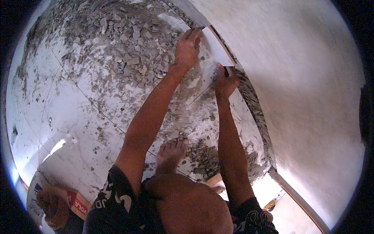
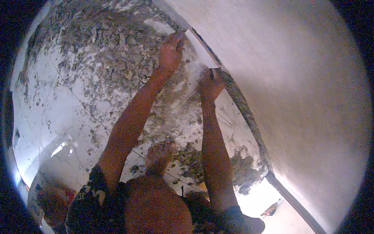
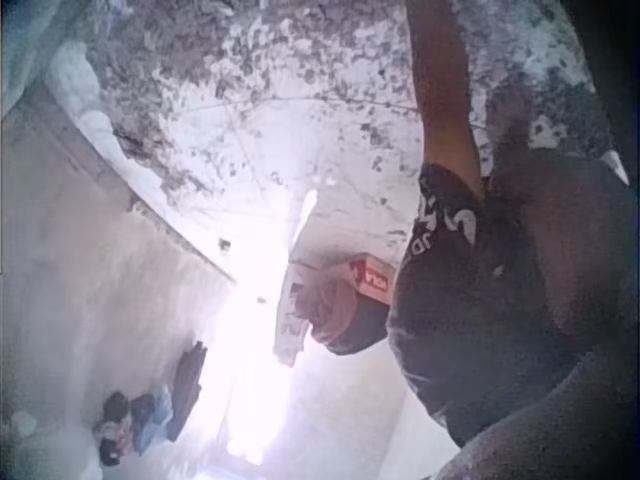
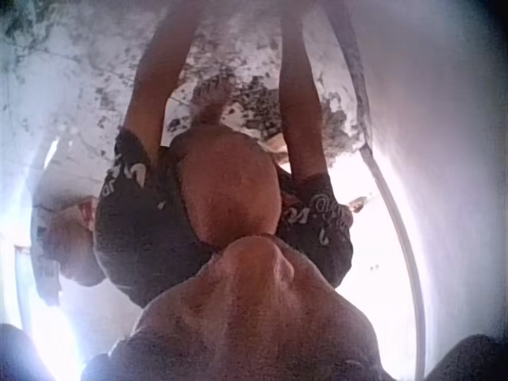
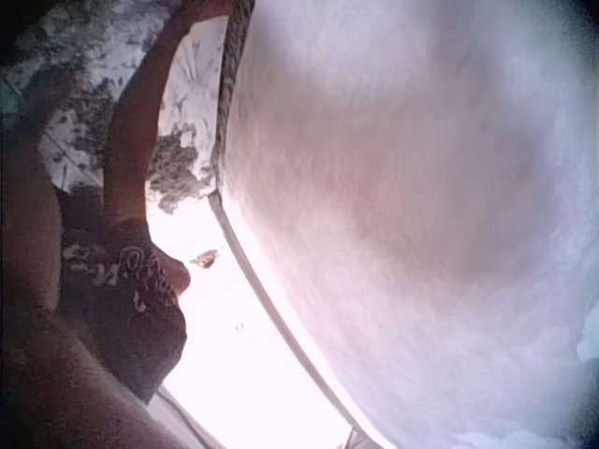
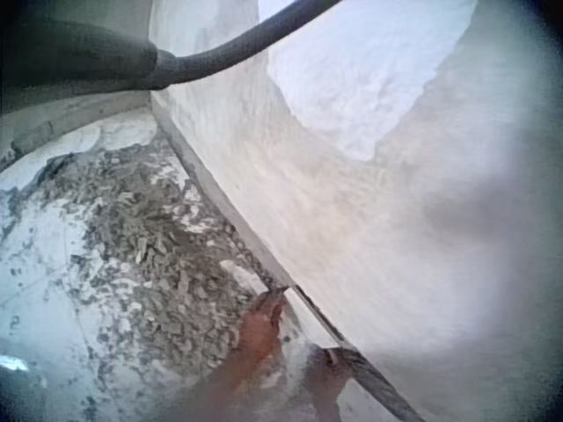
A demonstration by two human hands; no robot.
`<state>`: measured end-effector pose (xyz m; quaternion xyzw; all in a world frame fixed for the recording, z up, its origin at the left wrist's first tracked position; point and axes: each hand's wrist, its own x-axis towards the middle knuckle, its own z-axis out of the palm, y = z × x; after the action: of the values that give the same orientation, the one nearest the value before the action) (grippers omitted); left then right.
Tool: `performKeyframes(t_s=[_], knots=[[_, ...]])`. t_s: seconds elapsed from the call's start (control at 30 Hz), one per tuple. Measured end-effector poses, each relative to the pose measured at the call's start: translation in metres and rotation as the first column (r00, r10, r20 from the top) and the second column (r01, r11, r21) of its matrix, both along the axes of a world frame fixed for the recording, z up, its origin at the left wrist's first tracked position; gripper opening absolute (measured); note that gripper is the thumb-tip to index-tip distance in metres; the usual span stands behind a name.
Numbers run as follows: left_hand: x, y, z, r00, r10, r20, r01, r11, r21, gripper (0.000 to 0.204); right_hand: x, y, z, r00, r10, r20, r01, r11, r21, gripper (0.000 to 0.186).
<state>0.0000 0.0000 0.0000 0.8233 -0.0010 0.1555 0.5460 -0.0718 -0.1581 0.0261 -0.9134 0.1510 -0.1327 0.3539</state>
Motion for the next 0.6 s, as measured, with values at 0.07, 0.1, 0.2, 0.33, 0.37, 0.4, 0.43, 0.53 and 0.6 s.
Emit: performKeyframes(t_s=[0.07, 0.1, 0.2, 0.33, 0.37, 0.4, 0.43, 0.53, 0.6], knots=[[0.001, -0.004, 0.008, 0.997, 0.020, 0.077, -0.022, 0.999, 0.032, 0.038, 0.001, -0.009, -0.011, 0.988, 0.054, 0.142, -0.043, 0.996, -0.084, 0.025], [0.000, -0.002, 0.007, 0.994, 0.032, 0.107, -0.039, 0.997, 0.067, 0.038, -0.001, -0.005, -0.011, 0.988, 0.045, 0.151, -0.034, 0.996, -0.077, 0.025], [0.004, 0.001, -0.002, 0.973, 0.073, 0.220, -0.112, 0.979, 0.172, 0.043, -0.003, 0.001, -0.014, 0.989, 0.023, 0.144, -0.005, 0.992, -0.123, 0.024], [0.014, -0.012, -0.005, 0.992, 0.085, 0.091, -0.075, 0.991, -0.109, 0.066, -0.002, -0.010, -0.025, 0.993, 0.049, 0.105, -0.029, 0.981, -0.190, 0.022], [0.012, -0.018, 0.005, 0.999, 0.032, -0.021, -0.037, 0.958, -0.285, 0.072, -0.003, -0.015, -0.023, 0.991, 0.064, 0.117, -0.039, 0.979, -0.201, 0.022], [0.018, -0.013, 0.003, 0.999, 0.042, -0.024, -0.046, 0.979, -0.200, 0.082, -0.001, -0.012, -0.020, 0.987, 0.087, 0.138, -0.058, 0.978, -0.200, 0.022], [0.021, -0.012, 0.003, 0.999, 0.032, -0.014, -0.034, 0.976, -0.216, 0.082, 0.000, -0.012, -0.020, 0.982, 0.084, 0.168, -0.051, 0.980, -0.194, 0.022], [0.027, -0.011, -0.001, 1.000, 0.009, 0.011, -0.004, 0.943, -0.333, 0.079, -0.002, -0.003, -0.016, 0.977, 0.102, 0.187, -0.053, 0.967, -0.249, 0.023], [0.027, -0.016, 0.000, 1.000, -0.014, -0.027, 0.004, 0.934, -0.356, 0.077, -0.006, -0.007, -0.025, 0.994, 0.041, 0.097, -0.024, 0.985, -0.172, 0.020]])
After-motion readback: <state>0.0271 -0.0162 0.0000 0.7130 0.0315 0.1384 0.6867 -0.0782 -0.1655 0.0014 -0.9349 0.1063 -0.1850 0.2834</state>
